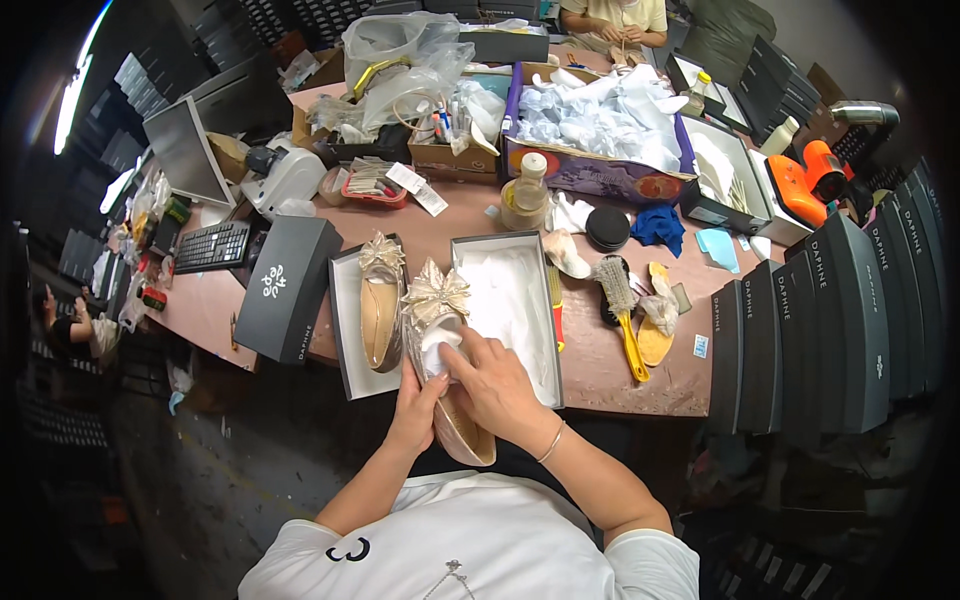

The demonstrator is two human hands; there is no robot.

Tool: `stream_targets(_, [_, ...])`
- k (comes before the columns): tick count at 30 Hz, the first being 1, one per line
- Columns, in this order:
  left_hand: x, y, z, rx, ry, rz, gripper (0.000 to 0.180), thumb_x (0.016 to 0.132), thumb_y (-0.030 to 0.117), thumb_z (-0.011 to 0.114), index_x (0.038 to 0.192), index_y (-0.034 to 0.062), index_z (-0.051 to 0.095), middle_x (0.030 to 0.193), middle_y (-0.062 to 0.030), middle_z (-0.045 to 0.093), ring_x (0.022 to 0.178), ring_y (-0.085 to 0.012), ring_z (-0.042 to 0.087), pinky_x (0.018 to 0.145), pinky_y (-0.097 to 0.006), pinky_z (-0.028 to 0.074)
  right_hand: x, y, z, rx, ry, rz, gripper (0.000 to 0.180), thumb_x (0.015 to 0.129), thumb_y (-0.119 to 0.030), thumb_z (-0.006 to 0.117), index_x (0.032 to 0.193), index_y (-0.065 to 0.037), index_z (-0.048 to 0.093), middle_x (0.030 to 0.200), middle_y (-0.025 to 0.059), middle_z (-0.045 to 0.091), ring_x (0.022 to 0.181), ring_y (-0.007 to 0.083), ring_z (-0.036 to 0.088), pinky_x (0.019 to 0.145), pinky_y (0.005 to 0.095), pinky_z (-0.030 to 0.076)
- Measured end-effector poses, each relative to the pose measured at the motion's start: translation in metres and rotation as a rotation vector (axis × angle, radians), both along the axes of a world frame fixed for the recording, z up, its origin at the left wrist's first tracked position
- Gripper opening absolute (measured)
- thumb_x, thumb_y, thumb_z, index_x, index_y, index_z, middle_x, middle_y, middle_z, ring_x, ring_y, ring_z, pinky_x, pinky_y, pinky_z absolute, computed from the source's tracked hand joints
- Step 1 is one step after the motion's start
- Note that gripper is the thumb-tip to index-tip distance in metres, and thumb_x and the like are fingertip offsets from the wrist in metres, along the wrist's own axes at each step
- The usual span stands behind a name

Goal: Cleaning a pair of shoes with a cloth, wrapping them in tissue paper, and placing them into a shoebox.

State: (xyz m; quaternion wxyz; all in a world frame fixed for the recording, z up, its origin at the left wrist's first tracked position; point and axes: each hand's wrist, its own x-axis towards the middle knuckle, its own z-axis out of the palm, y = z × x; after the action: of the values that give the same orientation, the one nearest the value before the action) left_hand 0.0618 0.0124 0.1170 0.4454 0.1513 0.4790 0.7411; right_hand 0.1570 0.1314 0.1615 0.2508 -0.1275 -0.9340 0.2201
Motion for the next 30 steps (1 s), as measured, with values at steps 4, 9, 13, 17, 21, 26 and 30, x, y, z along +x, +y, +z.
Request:
stream_targets(4, [0.007, -0.001, -0.007, -0.052, 0.144, -0.032, 0.063, 0.089, 0.009, 0.057, 0.142, 0.0052, 0.022, 0.132, -0.0110, 0.042, 0.120, -0.0169, 0.044, 0.100, -0.032, 0.039, -0.011, 0.023, -0.033, -0.081, 0.073, -0.049, 0.038, 0.069, -0.008, 0.070, 0.106, -0.009, 0.059, 0.110, 0.0146, 0.055, 0.090, 0.0320, 0.054, 0.075, 0.0410, 0.045])
stream_targets(9, [0.003, -0.008, -0.004, -0.114, 0.076, -0.092, 0.062, 0.084, 0.009, 0.056, 0.139, 0.0017, 0.026, 0.125, -0.0115, 0.046, 0.114, -0.0171, 0.046, 0.097, -0.031, 0.040, -0.016, 0.026, -0.012, -0.169, 0.284, -0.300, 0.066, 0.068, -0.005, 0.078, 0.126, -0.005, 0.048, 0.100, 0.0156, 0.062, 0.100, 0.0326, 0.060, 0.087, 0.0370, 0.047])
stream_targets(13, [0.016, -0.008, -0.018, -0.138, 0.124, -0.123, 0.063, 0.082, 0.010, 0.055, 0.138, 0.0012, 0.029, 0.123, -0.0124, 0.048, 0.111, -0.0176, 0.048, 0.098, -0.032, 0.039, -0.018, 0.043, -0.018, -0.732, 0.002, -0.071, 0.076, 0.071, -0.004, 0.075, 0.139, -0.004, 0.041, 0.106, 0.0250, 0.065, 0.098, 0.0320, 0.065, 0.086, 0.0348, 0.049])
stream_targets(17, [0.010, 0.003, -0.009, -0.088, 0.080, -0.149, 0.069, 0.086, 0.013, 0.059, 0.143, 0.0002, 0.023, 0.134, -0.0156, 0.041, 0.123, -0.0199, 0.041, 0.104, -0.033, 0.033, -0.028, 0.055, -0.033, -0.540, 0.091, -0.105, 0.065, 0.073, -0.003, 0.071, 0.133, -0.003, 0.048, 0.105, 0.0235, 0.066, 0.098, 0.0309, 0.066, 0.085, 0.0328, 0.050])
stream_targets(21, [-0.073, 0.005, -0.014, -0.324, 0.773, 0.010, 0.083, 0.088, 0.027, 0.065, 0.148, -0.0027, 0.015, 0.148, -0.0241, 0.027, 0.138, -0.0353, 0.027, 0.111, -0.038, 0.027, -0.029, 0.101, -0.028, -0.588, -0.208, -0.205, 0.065, 0.077, -0.015, 0.071, 0.134, 0.002, 0.045, 0.116, 0.0290, 0.059, 0.110, 0.0371, 0.059, 0.093, 0.0386, 0.046])
stream_targets(26, [-0.143, 0.012, -0.038, -1.023, 1.320, -0.167, 0.079, 0.079, 0.034, 0.071, 0.137, -0.0056, 0.035, 0.149, -0.0286, 0.023, 0.125, -0.0461, 0.042, 0.104, -0.045, 0.038, -0.031, 0.086, -0.089, -0.127, -0.282, -0.273, 0.070, 0.080, -0.030, 0.071, 0.133, 0.005, 0.041, 0.130, 0.0369, 0.040, 0.101, 0.0454, 0.058, 0.088, 0.0452, 0.049])
stream_targets(30, [-0.146, 0.027, -0.033, -1.158, 1.252, -0.338, 0.079, 0.071, 0.028, 0.075, 0.136, -0.0021, 0.040, 0.149, -0.0283, 0.024, 0.119, -0.0496, 0.045, 0.100, -0.049, 0.042, -0.013, 0.037, -0.011, -0.246, -0.700, -0.047, 0.068, 0.082, -0.052, 0.062, 0.118, 0.004, 0.053, 0.111, 0.0336, 0.058, 0.090, 0.0439, 0.063, 0.080, 0.0464, 0.051])
